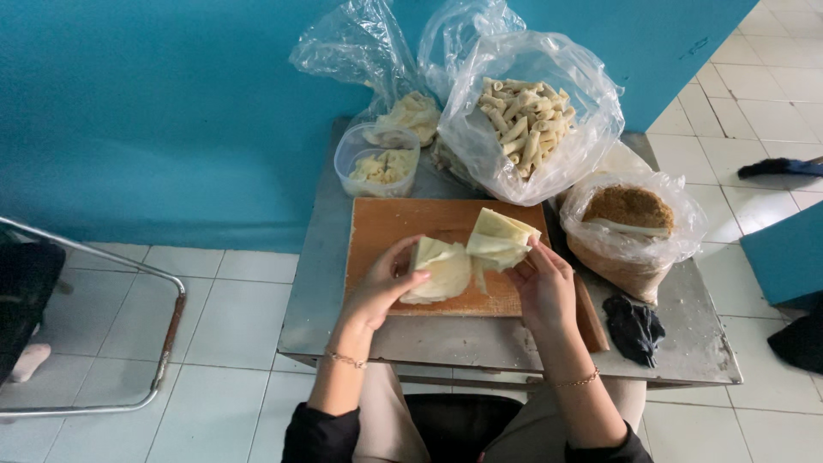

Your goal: The person tears pieces from a block of dough, flattens each piece into a thin triangular wrapper on a wooden board, spoons brown filling from a plastic bag onto the wrappers, and folds the wrappers over the filling to form filled pastries, placing finished ones aside.

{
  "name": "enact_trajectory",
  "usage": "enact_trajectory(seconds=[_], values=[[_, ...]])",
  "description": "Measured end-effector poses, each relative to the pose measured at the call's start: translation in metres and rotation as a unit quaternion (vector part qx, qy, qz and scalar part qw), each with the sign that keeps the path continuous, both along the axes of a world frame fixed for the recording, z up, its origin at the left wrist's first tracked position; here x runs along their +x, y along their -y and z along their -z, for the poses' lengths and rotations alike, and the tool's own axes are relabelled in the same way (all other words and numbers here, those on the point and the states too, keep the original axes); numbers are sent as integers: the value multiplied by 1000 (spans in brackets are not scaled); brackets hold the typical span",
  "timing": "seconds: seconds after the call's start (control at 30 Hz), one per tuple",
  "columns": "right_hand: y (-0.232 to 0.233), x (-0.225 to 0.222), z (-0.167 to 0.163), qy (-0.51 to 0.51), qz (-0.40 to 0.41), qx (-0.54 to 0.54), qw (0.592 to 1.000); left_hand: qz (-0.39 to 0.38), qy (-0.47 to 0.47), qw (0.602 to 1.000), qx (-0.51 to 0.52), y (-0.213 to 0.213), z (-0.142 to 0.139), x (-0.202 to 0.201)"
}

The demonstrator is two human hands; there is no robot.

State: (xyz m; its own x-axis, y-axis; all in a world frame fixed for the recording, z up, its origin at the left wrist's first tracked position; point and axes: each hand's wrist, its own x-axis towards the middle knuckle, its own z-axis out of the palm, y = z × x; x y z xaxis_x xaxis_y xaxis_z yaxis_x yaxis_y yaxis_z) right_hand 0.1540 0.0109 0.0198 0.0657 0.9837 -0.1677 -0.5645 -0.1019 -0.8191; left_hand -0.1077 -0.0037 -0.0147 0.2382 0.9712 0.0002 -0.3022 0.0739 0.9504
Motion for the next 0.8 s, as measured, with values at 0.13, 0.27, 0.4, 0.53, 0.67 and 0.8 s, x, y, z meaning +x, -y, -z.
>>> enact_trajectory(seconds=[0.13,0.27,0.4,0.53,0.67,0.8], values=[[-14,6,23,-93,-25,-32,995,5,74,997,-38,12,-6,-55],[-22,11,44,-145,-35,-64,987,-65,142,985,-70,26,-18,-112],[-17,9,46,-157,-47,-48,985,-182,75,976,-95,16,-30,-145],[-7,2,29,-117,-26,-68,991,-188,-79,976,-75,8,-32,-138],[4,5,15,-61,-34,-32,997,-162,-252,954,-6,18,-22,-130],[11,13,21,-40,-59,24,997,-172,-516,839,-4,22,-22,-135]])
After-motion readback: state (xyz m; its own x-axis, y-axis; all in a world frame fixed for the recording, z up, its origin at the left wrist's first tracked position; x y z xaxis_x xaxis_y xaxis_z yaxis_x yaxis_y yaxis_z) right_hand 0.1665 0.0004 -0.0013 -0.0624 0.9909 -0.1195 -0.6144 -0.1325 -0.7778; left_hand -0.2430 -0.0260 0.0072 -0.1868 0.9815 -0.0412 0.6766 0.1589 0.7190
